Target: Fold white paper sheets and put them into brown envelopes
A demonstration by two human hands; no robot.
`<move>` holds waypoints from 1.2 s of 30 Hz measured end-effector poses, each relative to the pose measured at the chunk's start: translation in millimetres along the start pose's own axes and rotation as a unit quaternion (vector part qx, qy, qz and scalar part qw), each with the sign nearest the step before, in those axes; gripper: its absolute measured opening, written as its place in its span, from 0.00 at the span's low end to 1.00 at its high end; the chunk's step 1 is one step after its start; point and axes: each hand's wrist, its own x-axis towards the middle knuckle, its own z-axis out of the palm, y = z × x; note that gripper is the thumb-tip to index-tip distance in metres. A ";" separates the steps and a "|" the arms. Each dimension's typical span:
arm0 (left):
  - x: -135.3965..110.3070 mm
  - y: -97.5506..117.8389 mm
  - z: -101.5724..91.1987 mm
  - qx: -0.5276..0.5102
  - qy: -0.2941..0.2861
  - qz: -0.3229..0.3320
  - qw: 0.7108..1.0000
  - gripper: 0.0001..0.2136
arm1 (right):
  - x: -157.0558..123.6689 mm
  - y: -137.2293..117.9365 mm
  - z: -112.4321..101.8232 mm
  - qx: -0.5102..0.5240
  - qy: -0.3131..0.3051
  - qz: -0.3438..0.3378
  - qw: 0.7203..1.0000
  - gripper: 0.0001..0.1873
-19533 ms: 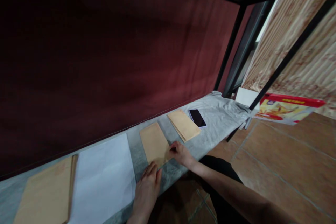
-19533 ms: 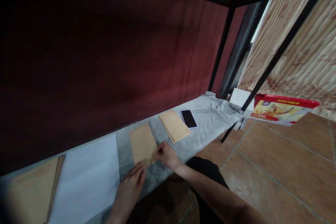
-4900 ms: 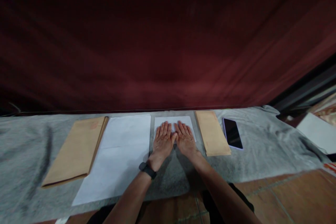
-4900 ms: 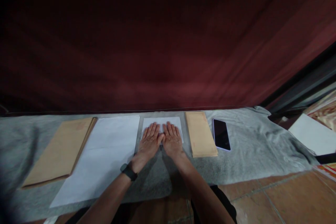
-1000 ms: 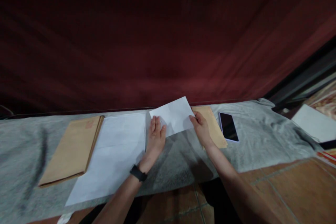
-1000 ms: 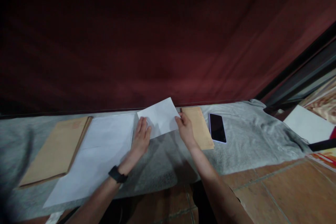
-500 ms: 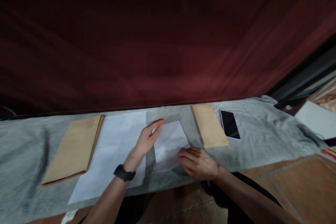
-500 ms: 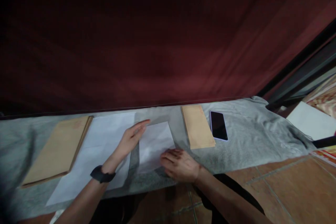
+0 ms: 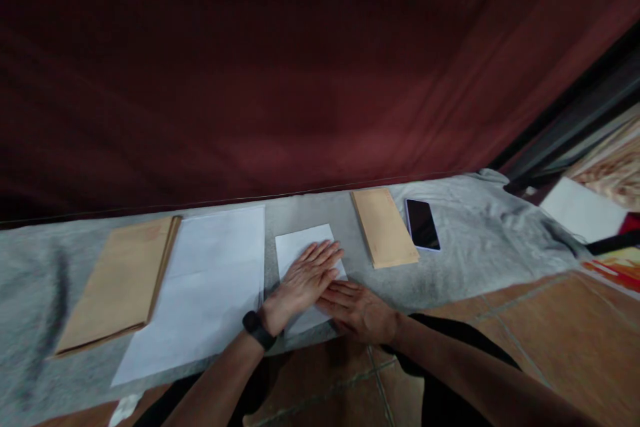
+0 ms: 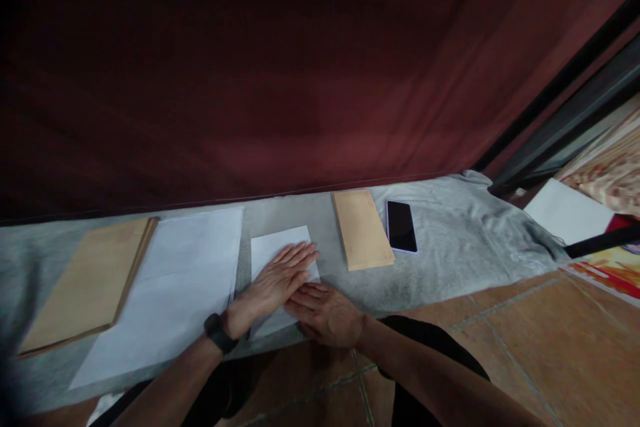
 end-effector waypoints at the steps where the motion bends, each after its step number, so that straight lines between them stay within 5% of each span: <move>1: 1.8 -5.5 1.8 0.021 0.008 -0.015 1.000 0.24 | -0.6 0.1 0.8 -0.001 0.002 0.004 1.000 0.25; 8: 14.7 -29.5 7.0 0.102 0.060 -0.143 0.983 0.26 | 0.4 1.3 1.7 -0.008 -0.007 0.009 1.000 0.25; 21: 12.5 -39.0 2.7 0.030 0.096 -0.135 0.986 0.23 | 1.3 2.8 6.4 -0.014 0.014 0.046 0.999 0.26; 30: -48.7 -2.5 6.8 -0.072 0.084 -0.099 0.989 0.22 | 6.2 -2.8 0.3 -0.010 -0.004 0.068 0.998 0.28; 36: -90.8 28.5 5.8 -0.032 0.052 -0.078 0.995 0.25 | 5.6 -4.5 2.2 -0.009 0.002 0.069 0.998 0.29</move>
